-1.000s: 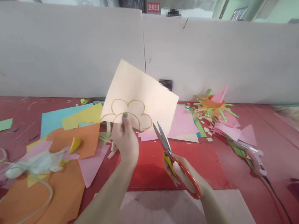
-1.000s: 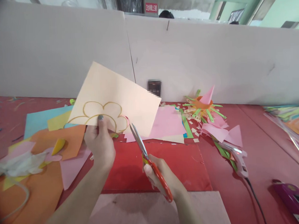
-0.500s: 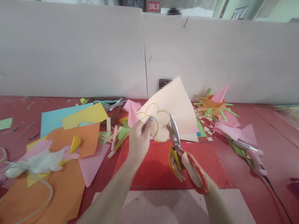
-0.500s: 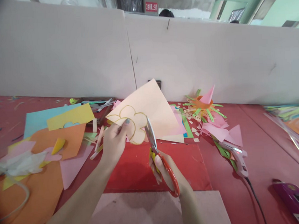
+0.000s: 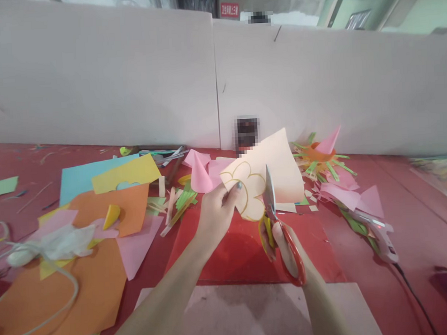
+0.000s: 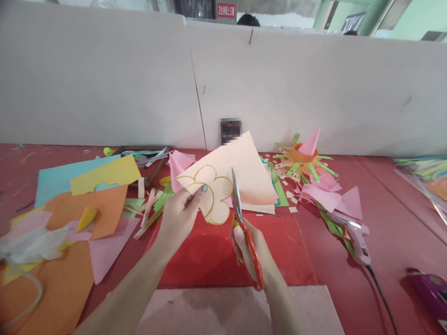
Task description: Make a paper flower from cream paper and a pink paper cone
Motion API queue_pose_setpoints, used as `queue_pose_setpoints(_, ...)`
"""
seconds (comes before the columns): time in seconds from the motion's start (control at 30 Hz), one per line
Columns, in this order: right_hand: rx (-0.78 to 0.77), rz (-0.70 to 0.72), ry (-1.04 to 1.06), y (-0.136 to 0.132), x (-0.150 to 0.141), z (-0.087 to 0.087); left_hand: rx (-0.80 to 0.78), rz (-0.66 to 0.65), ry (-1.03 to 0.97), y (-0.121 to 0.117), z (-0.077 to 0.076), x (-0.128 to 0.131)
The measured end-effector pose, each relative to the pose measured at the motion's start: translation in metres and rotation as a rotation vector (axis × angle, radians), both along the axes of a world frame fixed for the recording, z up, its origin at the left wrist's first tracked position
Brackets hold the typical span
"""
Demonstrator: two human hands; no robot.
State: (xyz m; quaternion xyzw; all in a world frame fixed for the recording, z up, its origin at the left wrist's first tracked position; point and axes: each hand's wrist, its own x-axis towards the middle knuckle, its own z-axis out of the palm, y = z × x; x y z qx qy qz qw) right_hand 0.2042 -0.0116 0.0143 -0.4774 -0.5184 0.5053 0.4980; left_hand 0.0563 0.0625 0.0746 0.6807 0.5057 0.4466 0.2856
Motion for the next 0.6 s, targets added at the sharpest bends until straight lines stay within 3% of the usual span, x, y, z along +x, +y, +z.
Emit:
queue_pose_setpoints(0.23, -0.027, -0.037, -0.037, -0.0007, 0.001, 0.004, -0.011, -0.013, -0.016, -0.0018, 0.0018, 0.0014)
queue_pose_setpoints(0.47, -0.034, -0.029, -0.048, 0.0025, 0.0017, -0.0034, -0.023, 0.028, -0.004, -0.0026, 0.002, 0.0013)
queue_pose_setpoints(0.6, -0.04, -0.05, -0.078, 0.0004, 0.0014, 0.0032, 0.0, 0.041, -0.004, -0.0024, 0.0007, 0.0017)
